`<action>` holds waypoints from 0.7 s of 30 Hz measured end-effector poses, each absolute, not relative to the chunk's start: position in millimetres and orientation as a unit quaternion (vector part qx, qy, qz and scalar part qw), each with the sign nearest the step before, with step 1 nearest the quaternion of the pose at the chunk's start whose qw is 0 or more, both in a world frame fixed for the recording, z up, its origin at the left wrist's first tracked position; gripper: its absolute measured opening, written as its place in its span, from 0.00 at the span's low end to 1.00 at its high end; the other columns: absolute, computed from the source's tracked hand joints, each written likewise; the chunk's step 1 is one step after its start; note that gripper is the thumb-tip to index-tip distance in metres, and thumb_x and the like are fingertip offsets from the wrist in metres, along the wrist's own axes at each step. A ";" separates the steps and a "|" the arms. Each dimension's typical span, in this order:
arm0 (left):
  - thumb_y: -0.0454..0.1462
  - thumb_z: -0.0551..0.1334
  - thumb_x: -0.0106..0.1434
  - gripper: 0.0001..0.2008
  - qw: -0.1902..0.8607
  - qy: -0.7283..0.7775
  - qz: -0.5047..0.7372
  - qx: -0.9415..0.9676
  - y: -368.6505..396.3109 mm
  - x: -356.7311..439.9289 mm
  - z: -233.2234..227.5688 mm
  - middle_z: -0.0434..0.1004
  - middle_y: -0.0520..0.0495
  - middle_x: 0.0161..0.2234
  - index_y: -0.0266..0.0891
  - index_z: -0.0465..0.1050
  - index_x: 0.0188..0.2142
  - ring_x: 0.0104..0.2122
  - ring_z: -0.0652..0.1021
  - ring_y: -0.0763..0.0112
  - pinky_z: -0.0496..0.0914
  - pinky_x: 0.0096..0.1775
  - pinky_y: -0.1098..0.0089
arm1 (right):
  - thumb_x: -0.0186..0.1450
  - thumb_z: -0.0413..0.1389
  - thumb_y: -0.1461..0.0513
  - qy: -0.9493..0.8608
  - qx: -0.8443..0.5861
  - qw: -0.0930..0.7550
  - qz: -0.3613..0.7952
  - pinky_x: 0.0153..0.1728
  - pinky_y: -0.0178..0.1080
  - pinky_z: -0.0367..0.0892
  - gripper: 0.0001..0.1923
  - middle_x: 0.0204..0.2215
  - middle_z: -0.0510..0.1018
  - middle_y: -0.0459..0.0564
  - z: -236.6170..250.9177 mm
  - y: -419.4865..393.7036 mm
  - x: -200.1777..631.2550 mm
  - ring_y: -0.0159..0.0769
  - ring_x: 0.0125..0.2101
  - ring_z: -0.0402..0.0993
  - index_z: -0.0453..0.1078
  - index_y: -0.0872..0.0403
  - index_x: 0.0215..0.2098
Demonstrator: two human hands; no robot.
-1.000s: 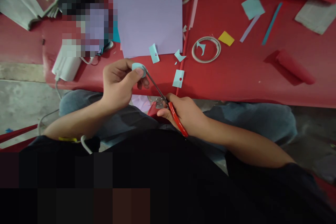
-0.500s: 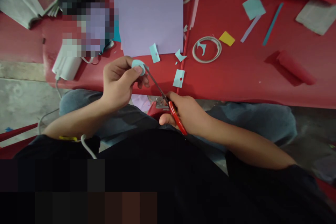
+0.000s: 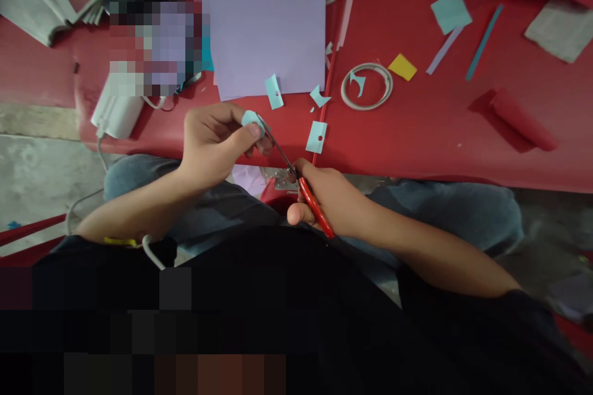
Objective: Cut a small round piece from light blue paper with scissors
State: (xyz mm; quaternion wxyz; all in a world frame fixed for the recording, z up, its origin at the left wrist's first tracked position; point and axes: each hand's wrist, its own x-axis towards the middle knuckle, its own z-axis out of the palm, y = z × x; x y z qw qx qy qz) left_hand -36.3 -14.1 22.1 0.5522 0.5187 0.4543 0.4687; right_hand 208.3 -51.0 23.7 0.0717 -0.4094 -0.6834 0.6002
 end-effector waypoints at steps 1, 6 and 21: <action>0.46 0.77 0.68 0.15 0.559 0.454 0.464 0.515 -14.5 -36.2 22.1 0.84 0.47 0.28 0.39 0.79 0.32 0.27 0.85 0.67 0.83 0.31 0.68 | 0.68 0.68 0.43 -0.682 -0.409 0.074 0.601 0.29 0.39 0.63 0.28 0.35 0.82 0.50 23.7 -50.9 208.1 0.38 0.28 0.75 0.65 0.51 0.49; 0.40 0.78 0.67 0.13 0.586 0.448 0.439 0.513 -17.7 -35.0 21.3 0.85 0.46 0.29 0.37 0.79 0.32 0.28 0.86 0.67 0.82 0.32 0.71 | 0.64 0.62 0.28 -0.674 -0.406 0.093 0.610 0.30 0.41 0.67 0.39 0.34 0.83 0.52 19.9 -51.2 209.3 0.43 0.30 0.80 0.65 0.51 0.47; 0.42 0.76 0.69 0.15 0.556 0.472 0.478 0.490 -14.6 -33.4 21.2 0.82 0.49 0.27 0.39 0.76 0.31 0.27 0.85 0.68 0.82 0.32 0.68 | 0.58 0.46 0.18 -0.695 -0.408 0.068 0.588 0.31 0.43 0.69 0.54 0.31 0.81 0.55 18.3 -54.7 208.6 0.47 0.29 0.80 0.67 0.54 0.52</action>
